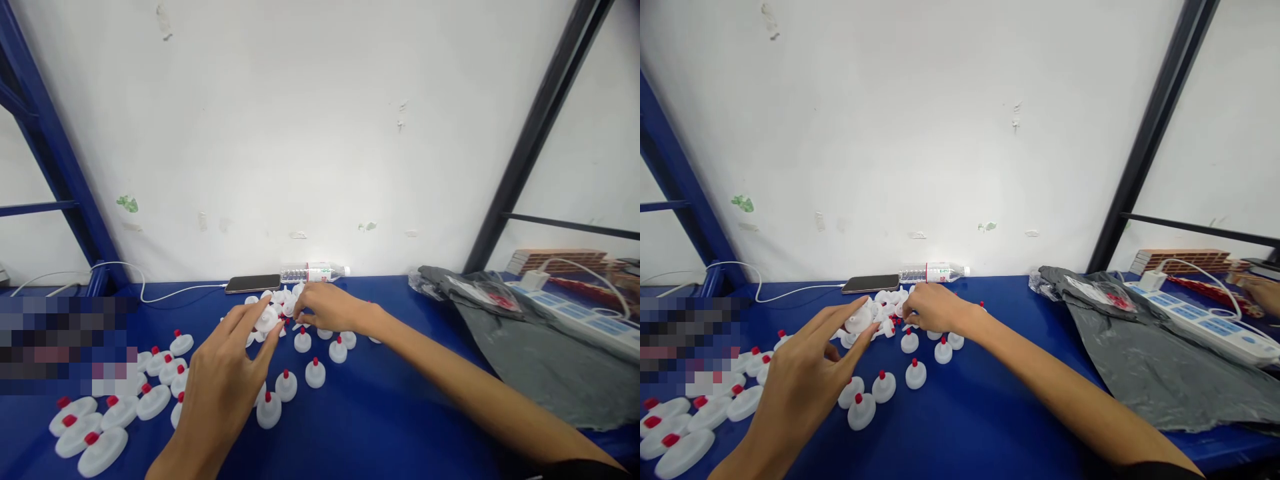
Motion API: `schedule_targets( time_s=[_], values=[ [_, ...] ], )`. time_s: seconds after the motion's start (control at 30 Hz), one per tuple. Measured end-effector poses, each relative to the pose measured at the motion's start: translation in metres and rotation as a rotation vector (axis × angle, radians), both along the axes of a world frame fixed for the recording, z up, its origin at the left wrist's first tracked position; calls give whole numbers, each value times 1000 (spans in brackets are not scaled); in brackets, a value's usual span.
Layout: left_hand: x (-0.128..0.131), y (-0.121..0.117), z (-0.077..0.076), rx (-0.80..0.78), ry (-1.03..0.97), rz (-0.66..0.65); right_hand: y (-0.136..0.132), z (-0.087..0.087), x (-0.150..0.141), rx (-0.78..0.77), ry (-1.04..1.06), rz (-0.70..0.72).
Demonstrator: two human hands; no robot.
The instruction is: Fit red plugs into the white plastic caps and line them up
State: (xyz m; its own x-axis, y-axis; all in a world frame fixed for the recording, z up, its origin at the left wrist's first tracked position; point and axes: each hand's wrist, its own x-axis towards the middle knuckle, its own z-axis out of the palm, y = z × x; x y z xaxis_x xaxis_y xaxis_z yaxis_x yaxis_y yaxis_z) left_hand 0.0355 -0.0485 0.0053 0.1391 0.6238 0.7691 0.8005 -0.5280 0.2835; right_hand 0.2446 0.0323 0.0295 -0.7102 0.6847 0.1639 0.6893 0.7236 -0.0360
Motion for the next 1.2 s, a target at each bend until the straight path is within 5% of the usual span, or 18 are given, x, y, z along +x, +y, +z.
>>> schedule_targets(
  time_s=[0.33,1.2],
  values=[
    [-5,1,-4,-54,57,92,3,-6,-10,54,-65,58],
    [-3,3,-4,-30,88,66,11,-12,-10,98,-112,21]
  ],
)
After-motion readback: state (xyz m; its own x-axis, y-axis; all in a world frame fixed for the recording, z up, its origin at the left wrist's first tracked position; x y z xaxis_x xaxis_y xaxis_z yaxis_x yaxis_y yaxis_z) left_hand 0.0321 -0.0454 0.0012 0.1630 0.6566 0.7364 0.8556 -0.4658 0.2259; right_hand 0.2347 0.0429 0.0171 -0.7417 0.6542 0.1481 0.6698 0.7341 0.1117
